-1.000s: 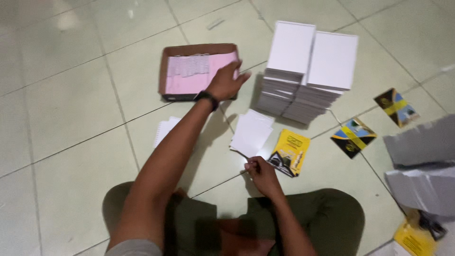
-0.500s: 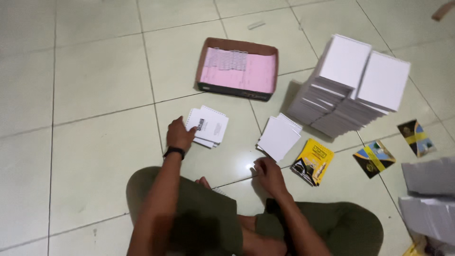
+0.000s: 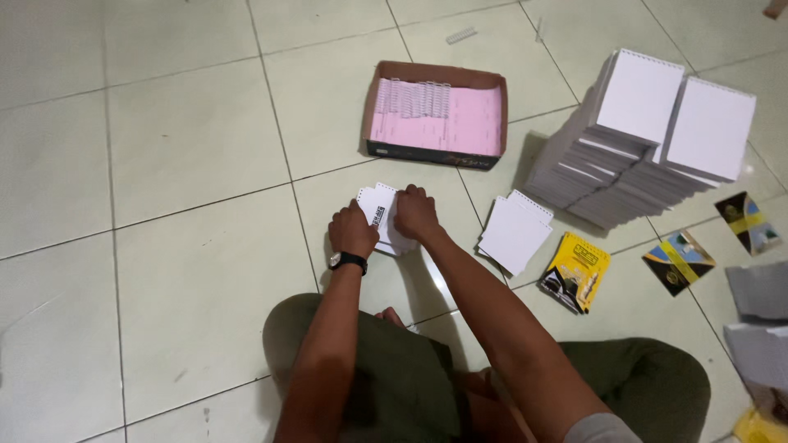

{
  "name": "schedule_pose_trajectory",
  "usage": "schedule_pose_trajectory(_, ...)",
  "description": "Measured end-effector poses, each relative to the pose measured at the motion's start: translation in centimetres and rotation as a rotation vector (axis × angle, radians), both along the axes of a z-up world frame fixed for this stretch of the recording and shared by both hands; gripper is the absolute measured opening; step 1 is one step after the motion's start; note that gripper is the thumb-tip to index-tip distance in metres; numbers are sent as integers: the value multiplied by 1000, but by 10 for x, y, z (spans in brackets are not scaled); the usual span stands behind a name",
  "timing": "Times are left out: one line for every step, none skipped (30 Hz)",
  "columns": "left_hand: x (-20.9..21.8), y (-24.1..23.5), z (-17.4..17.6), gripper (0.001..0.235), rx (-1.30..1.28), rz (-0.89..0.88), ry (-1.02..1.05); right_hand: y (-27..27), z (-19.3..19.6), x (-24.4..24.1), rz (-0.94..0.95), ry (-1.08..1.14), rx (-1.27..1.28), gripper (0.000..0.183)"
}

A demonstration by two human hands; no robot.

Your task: The person sits on the floor and assembles spiral-bound notebooks by hand. They pick up loose spiral bindings and paper stacks, insert the spirals into the punched holes, and place the finished notebooks into a growing stack. The person also handles yellow covers and white paper stacks during the process.

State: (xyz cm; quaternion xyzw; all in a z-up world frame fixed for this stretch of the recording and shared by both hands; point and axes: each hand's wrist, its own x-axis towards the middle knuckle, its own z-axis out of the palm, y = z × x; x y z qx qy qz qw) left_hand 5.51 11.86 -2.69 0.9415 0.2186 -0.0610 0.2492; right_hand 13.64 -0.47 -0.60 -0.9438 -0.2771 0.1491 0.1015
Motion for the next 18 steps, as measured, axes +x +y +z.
schedule_pose_trajectory(0, -2, 2, 71, -6, -10, 4, -1, -1, 0, -10, 4, -6, 52)
schedule_pose_trajectory(3, -1, 6, 71, 1, -5, -2, -1, -2, 2, -50, 46, 58, 55)
schedule_pose_trajectory(5, -1, 11, 72, 9, 0, -9, -1, -1, 3, -90, 88, 124, 58)
schedule_pose_trajectory(8, 1, 9, 72, 10, -5, -14, -1, 0, 3, -95, 82, 125, 58)
schedule_pose_trajectory(11, 3, 7, 74, -13, 36, -18, -1, 1, 3, -93, 90, 119, 57)
schedule_pose_trajectory(13, 4, 5, 75, -36, 78, -17, -2, 1, 2, -89, 102, 112, 55)
schedule_pose_trajectory(14, 5, 4, 75, -36, 75, -19, -4, 1, 0, -92, 100, 112, 55)
schedule_pose_trajectory(13, 7, 2, 74, -68, 85, -33, -5, 0, -4, -84, 120, 141, 51)
schedule_pose_trajectory(12, 9, 0, 73, -100, 94, -46, -6, -1, -8, -75, 140, 169, 47)
schedule_pose_trajectory(9, 10, 2, 73, -101, 98, -43, -10, -1, -10, -72, 144, 168, 47)
schedule_pose_trajectory(6, 11, 4, 75, -179, 121, -69, -14, -2, -13, -78, 146, 189, 45)
schedule_pose_trajectory(5, 14, 8, 77, -253, 145, -100, -16, -1, -15, -82, 144, 215, 42)
schedule_pose_trajectory(1, 16, 13, 77, -250, 149, -103, -25, 0, -20, -78, 143, 218, 42)
schedule_pose_trajectory(-4, 16, 16, 75, -436, 200, -213, -35, 0, -27, -122, 180, 321, 44)
schedule_pose_trajectory(-9, 17, 20, 73, -622, 250, -325, -45, 0, -34, -166, 218, 424, 45)
schedule_pose_trajectory(-12, 12, 22, 73, -621, 249, -329, -58, 1, -43, -164, 215, 426, 45)
schedule_pose_trajectory(-15, 6, 23, 70, -708, 226, -465, -72, 1, -52, -280, 237, 539, 39)
schedule_pose_trajectory(-19, -2, 24, 67, -795, 198, -599, -88, 1, -63, -401, 259, 652, 33)
